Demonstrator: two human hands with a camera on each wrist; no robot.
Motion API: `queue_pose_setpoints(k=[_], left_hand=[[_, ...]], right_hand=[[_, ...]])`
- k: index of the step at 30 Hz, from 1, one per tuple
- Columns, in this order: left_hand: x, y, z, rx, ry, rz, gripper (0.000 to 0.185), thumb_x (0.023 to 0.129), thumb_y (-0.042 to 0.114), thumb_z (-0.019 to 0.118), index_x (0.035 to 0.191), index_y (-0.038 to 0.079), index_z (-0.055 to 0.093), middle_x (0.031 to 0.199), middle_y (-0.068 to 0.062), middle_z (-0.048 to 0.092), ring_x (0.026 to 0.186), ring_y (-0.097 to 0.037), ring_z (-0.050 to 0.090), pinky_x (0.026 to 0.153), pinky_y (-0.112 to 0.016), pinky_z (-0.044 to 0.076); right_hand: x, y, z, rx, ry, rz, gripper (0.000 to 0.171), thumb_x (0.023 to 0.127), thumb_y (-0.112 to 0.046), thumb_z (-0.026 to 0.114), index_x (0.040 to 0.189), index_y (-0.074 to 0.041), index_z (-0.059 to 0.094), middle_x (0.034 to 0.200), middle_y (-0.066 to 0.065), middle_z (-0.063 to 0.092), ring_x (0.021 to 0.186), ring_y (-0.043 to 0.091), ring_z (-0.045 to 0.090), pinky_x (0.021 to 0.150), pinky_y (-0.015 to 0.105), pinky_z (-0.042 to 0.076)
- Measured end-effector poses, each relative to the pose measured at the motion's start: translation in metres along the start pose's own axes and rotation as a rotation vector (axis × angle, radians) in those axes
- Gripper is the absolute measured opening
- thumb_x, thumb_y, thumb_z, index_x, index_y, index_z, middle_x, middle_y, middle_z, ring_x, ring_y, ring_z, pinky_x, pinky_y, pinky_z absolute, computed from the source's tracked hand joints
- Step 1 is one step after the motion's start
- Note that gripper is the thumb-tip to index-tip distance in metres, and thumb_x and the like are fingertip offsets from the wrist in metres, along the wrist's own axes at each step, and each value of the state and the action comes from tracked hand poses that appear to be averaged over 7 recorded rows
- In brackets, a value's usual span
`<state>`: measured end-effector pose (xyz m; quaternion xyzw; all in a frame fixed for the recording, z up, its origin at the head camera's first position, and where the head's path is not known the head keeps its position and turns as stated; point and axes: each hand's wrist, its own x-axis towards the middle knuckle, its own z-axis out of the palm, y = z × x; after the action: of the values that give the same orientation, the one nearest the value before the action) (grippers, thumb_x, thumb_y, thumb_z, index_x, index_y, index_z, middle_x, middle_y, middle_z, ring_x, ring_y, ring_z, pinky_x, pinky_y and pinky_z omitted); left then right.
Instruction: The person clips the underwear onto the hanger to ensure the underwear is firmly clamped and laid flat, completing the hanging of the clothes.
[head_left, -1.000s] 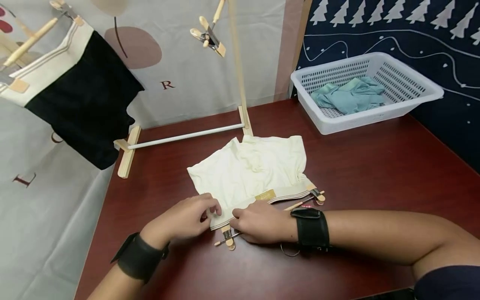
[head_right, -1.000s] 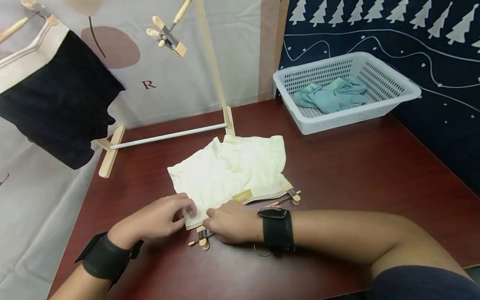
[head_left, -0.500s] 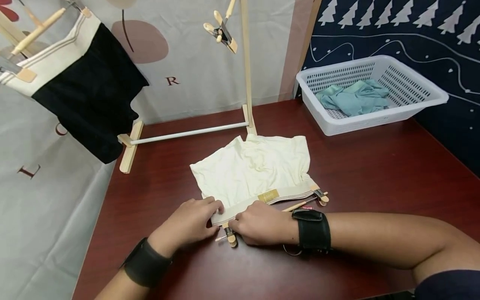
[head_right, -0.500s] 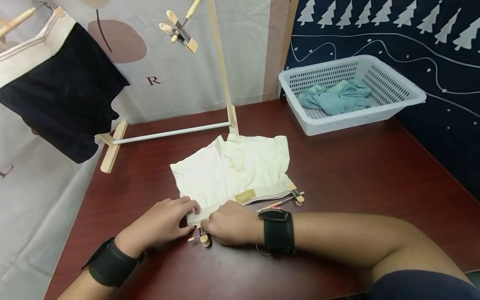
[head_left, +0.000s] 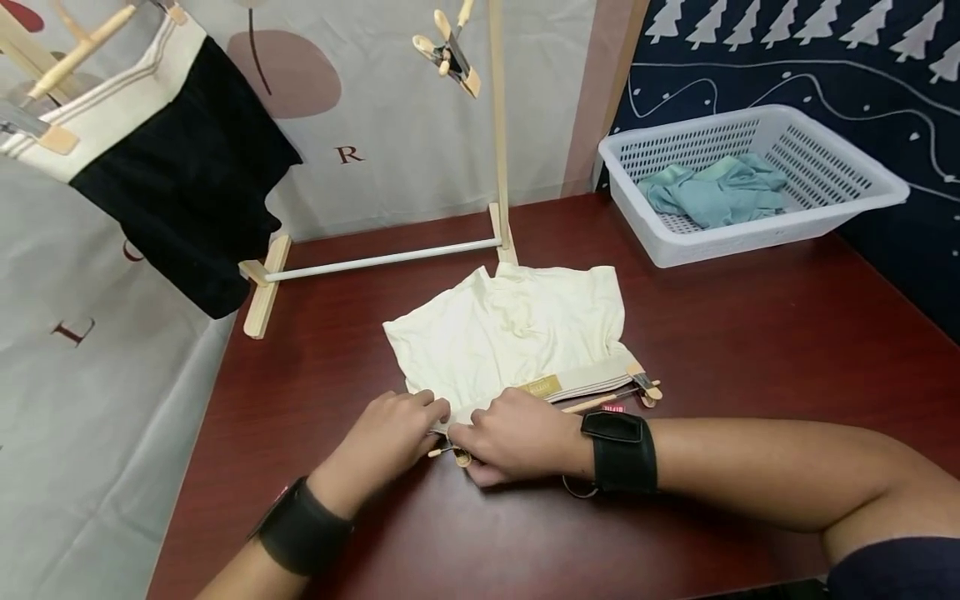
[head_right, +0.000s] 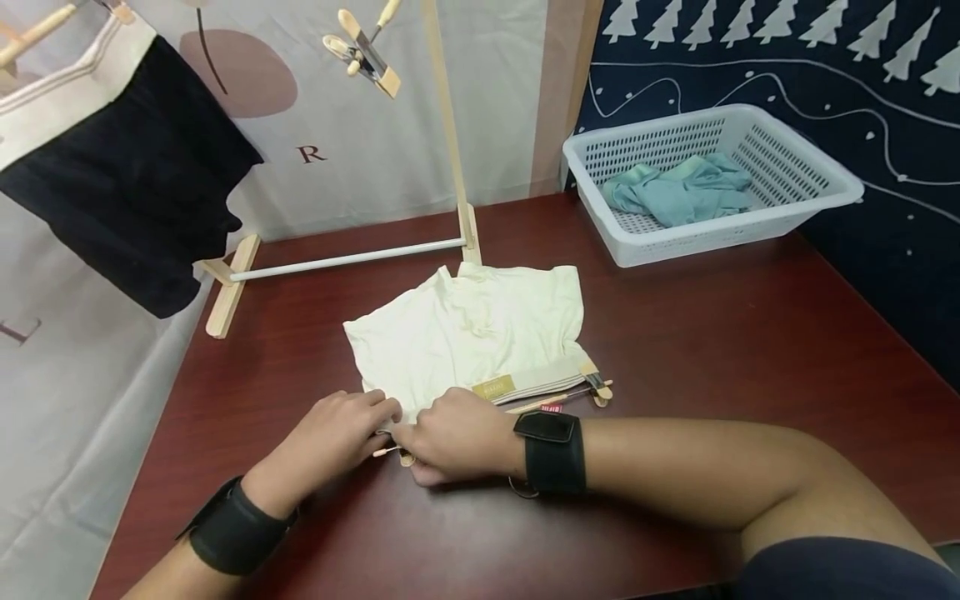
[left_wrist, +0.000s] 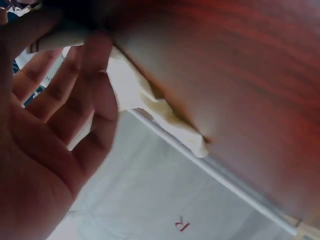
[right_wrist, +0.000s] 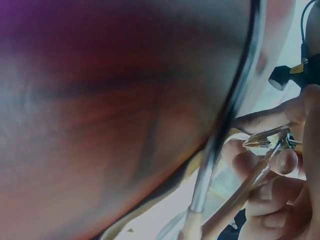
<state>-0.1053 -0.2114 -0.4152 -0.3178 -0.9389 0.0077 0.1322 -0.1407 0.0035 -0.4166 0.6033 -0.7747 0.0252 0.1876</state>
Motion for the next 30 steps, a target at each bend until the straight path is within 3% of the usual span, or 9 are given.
queue_pose_setpoints(k=[6, 15, 26, 30], left_hand=[[-0.002, -0.003, 0.002, 0.013, 0.118, 0.008, 0.026, 0.075, 0.015, 0.081, 0.065, 0.018, 0.057, 0.061, 0.007, 0.048, 0.052, -0.012, 0.044, 0.055, -0.027, 0.032], [-0.004, -0.01, -0.005, -0.056, 0.092, 0.054, 0.014, 0.074, 0.023, 0.086, 0.077, 0.022, 0.072, 0.069, 0.009, 0.059, 0.059, -0.011, 0.055, 0.056, -0.028, 0.04], [-0.003, -0.015, -0.007, -0.07, 0.131, 0.02, 0.012, 0.077, 0.024, 0.086, 0.081, 0.021, 0.075, 0.072, 0.011, 0.062, 0.061, -0.008, 0.056, 0.059, -0.026, 0.042], [-0.003, -0.015, -0.008, -0.094, 0.156, 0.039, 0.011, 0.078, 0.024, 0.086, 0.081, 0.021, 0.075, 0.071, 0.011, 0.063, 0.061, -0.008, 0.056, 0.059, -0.026, 0.043]], right_hand=[[0.002, 0.003, 0.0, -0.027, 0.053, 0.028, 0.025, 0.088, -0.043, 0.061, 0.083, -0.018, 0.055, 0.058, -0.007, 0.053, 0.042, 0.013, 0.051, 0.042, 0.031, 0.042], [0.004, 0.01, -0.003, 0.013, -0.001, 0.075, 0.036, 0.098, -0.051, 0.054, 0.086, -0.017, 0.055, 0.062, -0.006, 0.056, 0.044, 0.016, 0.055, 0.045, 0.032, 0.044], [0.008, 0.016, -0.007, 0.08, 0.004, 0.103, 0.033, 0.101, -0.044, 0.053, 0.084, -0.016, 0.056, 0.062, -0.006, 0.055, 0.045, 0.015, 0.053, 0.047, 0.031, 0.043], [0.008, 0.016, -0.007, 0.089, -0.015, 0.107, 0.032, 0.101, -0.043, 0.053, 0.085, -0.016, 0.057, 0.063, -0.005, 0.057, 0.048, 0.016, 0.055, 0.048, 0.032, 0.045]])
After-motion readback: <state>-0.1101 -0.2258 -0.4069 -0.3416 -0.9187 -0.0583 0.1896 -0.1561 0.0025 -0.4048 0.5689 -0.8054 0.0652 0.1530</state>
